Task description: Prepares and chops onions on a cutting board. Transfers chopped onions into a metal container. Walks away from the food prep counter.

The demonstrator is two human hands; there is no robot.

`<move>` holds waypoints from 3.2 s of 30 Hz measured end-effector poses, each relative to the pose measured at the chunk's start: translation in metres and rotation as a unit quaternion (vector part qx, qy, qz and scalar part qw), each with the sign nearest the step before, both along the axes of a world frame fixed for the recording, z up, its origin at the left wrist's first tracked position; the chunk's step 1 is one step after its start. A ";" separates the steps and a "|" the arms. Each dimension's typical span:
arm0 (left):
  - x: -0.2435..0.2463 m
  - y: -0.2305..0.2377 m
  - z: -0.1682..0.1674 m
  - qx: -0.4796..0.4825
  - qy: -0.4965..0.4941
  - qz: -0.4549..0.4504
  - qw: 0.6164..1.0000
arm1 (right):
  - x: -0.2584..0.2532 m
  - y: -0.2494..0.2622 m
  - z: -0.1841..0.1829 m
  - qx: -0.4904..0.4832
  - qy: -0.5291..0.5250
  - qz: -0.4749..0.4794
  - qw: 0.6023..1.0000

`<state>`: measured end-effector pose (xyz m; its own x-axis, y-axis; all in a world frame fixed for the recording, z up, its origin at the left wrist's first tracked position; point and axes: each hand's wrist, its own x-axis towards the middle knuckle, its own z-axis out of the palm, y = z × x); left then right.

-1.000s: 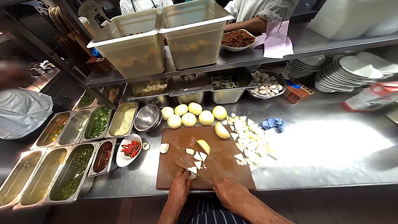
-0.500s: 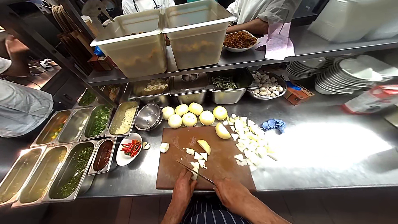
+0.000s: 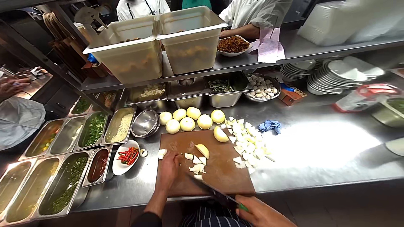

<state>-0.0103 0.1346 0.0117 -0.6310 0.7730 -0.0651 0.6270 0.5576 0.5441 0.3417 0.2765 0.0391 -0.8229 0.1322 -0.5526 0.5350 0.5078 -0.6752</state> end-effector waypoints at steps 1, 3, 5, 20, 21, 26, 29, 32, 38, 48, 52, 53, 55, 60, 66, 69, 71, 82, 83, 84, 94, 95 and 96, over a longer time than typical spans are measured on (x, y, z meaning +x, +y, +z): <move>-0.011 0.011 -0.005 -0.037 -0.011 -0.059 0.998 | 0.003 -0.001 -0.005 -0.010 -0.010 0.031 0.999; -0.021 0.033 -0.019 -0.108 -0.033 -0.159 0.981 | 0.001 0.000 -0.022 -0.028 -0.030 0.030 0.999; -0.020 0.038 -0.026 -0.135 -0.057 -0.176 0.973 | 0.006 0.013 -0.031 -0.033 -0.042 -0.034 0.998; 0.060 -0.004 -0.040 -0.049 -0.036 -0.047 0.997 | -0.073 -0.021 0.051 0.168 -0.147 0.003 0.975; 0.060 -0.004 -0.041 -0.043 -0.032 -0.043 0.998 | -0.081 -0.021 0.051 0.165 -0.162 0.007 0.973; 0.061 -0.008 -0.046 -0.040 -0.042 -0.031 0.998 | -0.092 -0.024 -0.021 0.168 -0.083 -0.022 0.982; 0.041 -0.023 -0.029 -0.017 -0.058 0.004 0.998 | -0.075 -0.021 -0.021 0.144 -0.033 -0.049 0.988; -0.022 -0.038 -0.008 0.015 0.024 0.097 0.995 | -0.063 -0.025 -0.009 0.065 -0.010 -0.027 0.997; -0.080 -0.026 -0.017 -0.108 -0.060 0.018 0.992 | -0.064 -0.011 -0.034 0.000 -0.055 -0.100 0.993; 0.046 -0.023 -0.044 0.039 -0.179 0.056 0.982 | -0.080 -0.024 0.001 0.105 -0.006 -0.117 0.988; 0.055 -0.030 -0.058 0.056 -0.058 0.034 0.996 | -0.101 -0.033 0.022 0.149 -0.050 -0.045 0.987; 0.056 -0.030 -0.060 0.065 -0.045 0.035 0.996 | -0.102 -0.033 0.029 0.159 -0.065 -0.024 0.985; 0.059 -0.030 -0.060 0.061 -0.030 0.034 0.997 | -0.103 -0.034 0.044 0.172 -0.100 0.007 0.980; 0.069 -0.026 -0.054 0.032 -0.004 0.068 0.997 | -0.111 -0.039 0.063 0.172 -0.157 0.021 0.972; 0.081 -0.020 -0.038 -0.037 -0.056 0.090 0.994 | -0.125 -0.045 0.050 0.161 -0.155 0.020 0.974; 0.081 -0.021 -0.037 -0.046 -0.069 0.093 0.992 | -0.131 -0.048 0.014 0.147 -0.125 0.008 0.981; 0.080 -0.022 -0.036 -0.051 -0.069 0.090 0.992 | -0.132 -0.049 -0.016 0.142 -0.080 -0.017 0.987; 0.051 -0.035 -0.041 -0.001 -0.061 -0.047 0.997 | -0.130 -0.029 0.056 0.122 -0.120 0.037 0.985; 0.052 -0.035 -0.041 0.002 -0.058 -0.044 0.997 | -0.133 -0.030 0.053 0.123 -0.126 0.041 0.984; 0.052 -0.035 -0.042 0.003 -0.057 -0.041 0.998 | -0.135 -0.031 0.041 0.126 -0.122 0.040 0.984; 0.064 -0.046 -0.049 -0.010 -0.052 -0.022 0.998 | -0.120 -0.031 -0.006 0.103 -0.022 -0.033 0.994; 0.066 -0.045 -0.049 -0.005 -0.044 -0.012 0.999 | -0.119 -0.033 0.005 0.106 -0.038 -0.024 0.993; 0.067 -0.045 -0.051 0.006 -0.029 -0.002 1.000 | -0.120 -0.035 0.015 0.112 -0.054 -0.011 0.992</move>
<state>0.0567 0.0900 -0.0391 -0.6231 0.7766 -0.0926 0.5967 0.5486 0.5856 0.2218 0.2418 0.0540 -0.7561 0.2801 -0.5915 0.6110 0.6260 -0.4846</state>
